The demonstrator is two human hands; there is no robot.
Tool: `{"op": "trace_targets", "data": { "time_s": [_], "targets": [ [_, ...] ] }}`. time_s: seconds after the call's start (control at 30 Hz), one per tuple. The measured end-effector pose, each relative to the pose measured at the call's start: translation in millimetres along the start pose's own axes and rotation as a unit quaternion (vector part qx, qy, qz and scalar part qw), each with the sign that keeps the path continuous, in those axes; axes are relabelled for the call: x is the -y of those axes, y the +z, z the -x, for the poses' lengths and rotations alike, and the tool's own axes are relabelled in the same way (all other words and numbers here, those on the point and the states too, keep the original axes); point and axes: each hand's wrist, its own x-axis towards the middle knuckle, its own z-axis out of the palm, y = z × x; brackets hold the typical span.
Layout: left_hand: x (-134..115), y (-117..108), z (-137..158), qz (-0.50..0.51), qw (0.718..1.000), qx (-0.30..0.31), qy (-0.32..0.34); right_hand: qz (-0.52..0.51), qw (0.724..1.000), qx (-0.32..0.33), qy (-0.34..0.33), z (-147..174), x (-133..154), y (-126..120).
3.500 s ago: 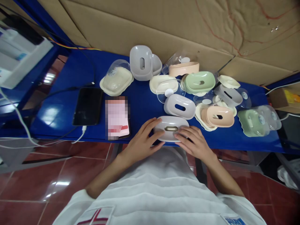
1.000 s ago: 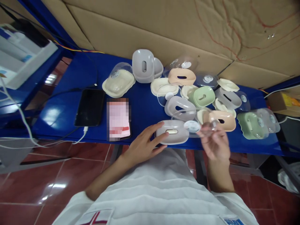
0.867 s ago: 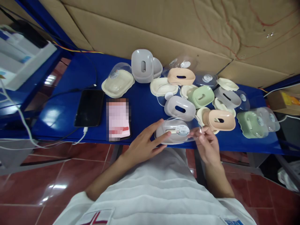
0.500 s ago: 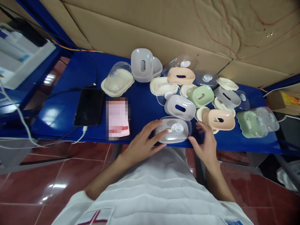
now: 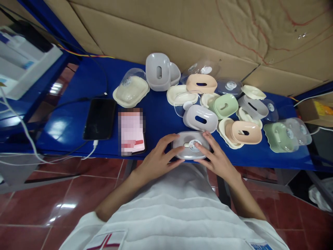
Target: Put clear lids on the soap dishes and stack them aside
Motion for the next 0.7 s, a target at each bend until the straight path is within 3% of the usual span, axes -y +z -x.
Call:
{"op": "trace_targets", "data": {
  "time_s": [0.17,0.27,0.37,0.47,0.53,0.6,0.63,0.7],
  "targets": [
    [1.0,-1.5,3.6,0.011,1.000,0.020,0.008,-0.023,1.000,0.015,-0.003,0.1,-10.2,-8.2],
    [1.4,0.0,6.8,0.017,0.999,-0.005,0.032,-0.025,1.000,0.007,-0.012,3.4,-13.7,-10.7],
    [1.2,3.2,9.0,0.032,0.997,-0.049,0.049,-0.023,0.999,-0.029,-0.007,10.4,-12.7,-16.7],
    [-0.5,5.2,8.1,0.036,0.997,-0.056,0.038,-0.005,0.994,-0.108,0.022,18.5,-20.6,-41.6],
    [-2.2,5.4,5.5,0.024,0.998,-0.043,0.035,0.046,0.977,-0.200,0.057,23.5,-44.6,-74.7],
    [-4.0,5.0,2.3,0.004,0.999,-0.028,0.033,0.122,0.945,-0.285,0.109,27.0,-89.5,-117.9],
    [-4.9,4.8,0.8,-0.007,0.999,-0.018,0.030,0.161,0.931,-0.299,0.135,27.7,-118.6,-140.5],
    [-6.5,4.6,-1.7,-0.026,0.999,0.003,0.020,0.233,0.893,-0.271,0.274,26.3,-181.9,-181.3]
  ]
}}
